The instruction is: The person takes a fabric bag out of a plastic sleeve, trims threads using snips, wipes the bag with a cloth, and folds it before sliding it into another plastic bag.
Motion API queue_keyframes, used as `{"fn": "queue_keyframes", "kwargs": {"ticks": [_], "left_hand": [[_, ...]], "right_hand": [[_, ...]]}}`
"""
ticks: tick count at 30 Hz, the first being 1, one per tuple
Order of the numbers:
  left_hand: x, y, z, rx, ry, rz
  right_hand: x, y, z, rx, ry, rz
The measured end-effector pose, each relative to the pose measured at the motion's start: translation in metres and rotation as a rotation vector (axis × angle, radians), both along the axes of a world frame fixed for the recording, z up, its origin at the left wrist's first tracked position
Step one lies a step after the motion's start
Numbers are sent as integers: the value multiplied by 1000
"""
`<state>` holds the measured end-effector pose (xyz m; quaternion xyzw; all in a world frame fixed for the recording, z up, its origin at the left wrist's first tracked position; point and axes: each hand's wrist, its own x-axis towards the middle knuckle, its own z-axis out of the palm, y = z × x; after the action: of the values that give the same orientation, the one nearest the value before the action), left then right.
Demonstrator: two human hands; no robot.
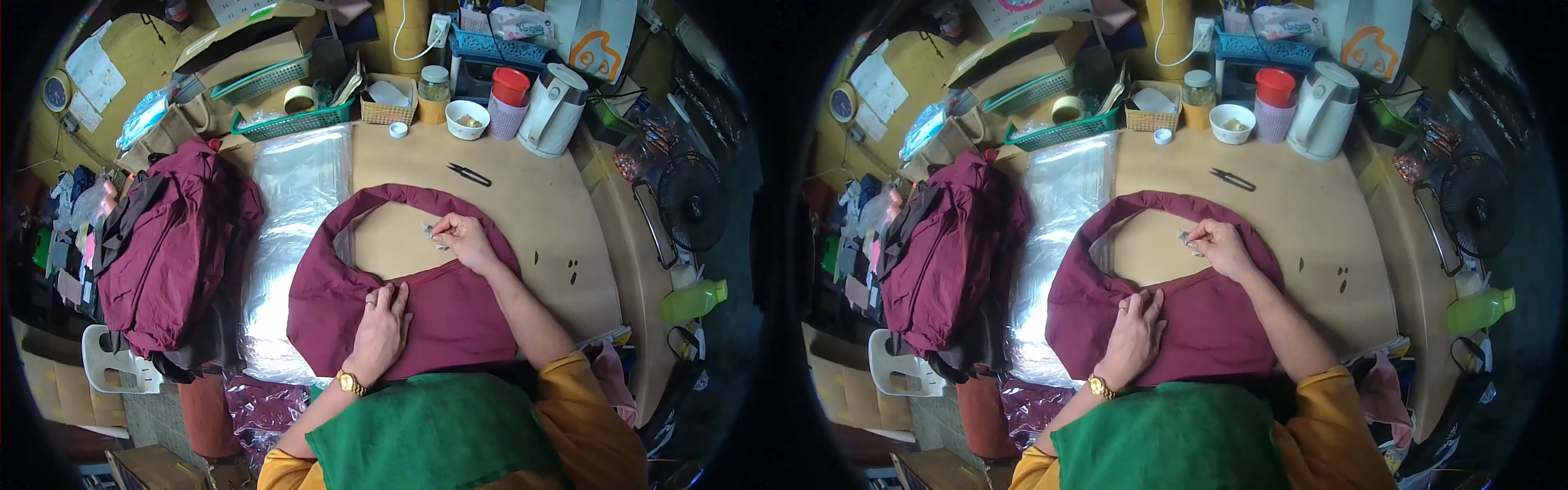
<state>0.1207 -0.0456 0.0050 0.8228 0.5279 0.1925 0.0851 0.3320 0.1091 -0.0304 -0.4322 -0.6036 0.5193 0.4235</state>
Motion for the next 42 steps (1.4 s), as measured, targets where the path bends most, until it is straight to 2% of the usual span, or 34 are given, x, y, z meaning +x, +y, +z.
{"fn": "queue_keyframes", "kwargs": {"ticks": [1, 2, 4, 6, 8, 12, 14, 16, 18, 24, 26, 27, 30, 32, 34, 35, 36, 38, 39, 40, 42], "left_hand": [[1, -6, -5, 10, 41, 11], [3, -8, -7, 4, 39, 21], [4, -8, -9, 5, 120, 31], [4, -8, -7, -33, 83, 43], [5, -8, -6, -73, 46, 41], [5, -9, -7, -37, 25, 77], [7, -8, -8, -16, 35, 70], [7, -7, -8, -28, 40, 88], [7, -6, -7, -33, 18, 90], [6, -7, -8, -14, 0, 99], [6, -8, -10, -8, 9, 106], [6, -9, -9, -7, 8, 105], [6, -10, -8, -52, -52, 120], [5, -9, -9, -29, -15, 116], [5, -9, -9, -23, -19, 112], [6, -9, -9, -19, -24, 112], [6, -9, -8, -16, -24, 109], [6, -10, -8, -16, -18, 119], [6, -10, -8, -15, -18, 116], [6, -9, -7, -29, -15, 125], [5, -12, -8, -54, -6, 130]], "right_hand": [[0, -4, 12, -138, -161, 51], [-5, -10, 25, -143, -164, 61], [-27, -21, 44, 186, -379, 271], [-51, -38, 27, 707, -617, 463], [-46, -49, 19, 676, -478, 356], [-6, -37, 38, 685, -548, 434], [3, -29, 61, 704, -915, 538], [-20, -35, 56, 668, -818, 486], [-45, -46, 27, 705, -531, 355], [-17, -45, 41, 686, -740, 402], [-37, -47, 33, 707, -676, 386], [-48, -50, 28, 662, -562, 374], [-42, -53, 28, 686, -533, 332], [-20, -48, 39, 722, -583, 360], [0, -40, 52, 634, -823, 461], [1, -37, 58, 704, -1038, 481], [-6, -38, 59, 705, -1040, 477], [-30, -42, 59, 733, -971, 471], [-42, -47, 35, 733, -771, 460], [-51, -58, 30, 654, -686, 374], [-34, -67, 38, 665, -634, 364]]}}
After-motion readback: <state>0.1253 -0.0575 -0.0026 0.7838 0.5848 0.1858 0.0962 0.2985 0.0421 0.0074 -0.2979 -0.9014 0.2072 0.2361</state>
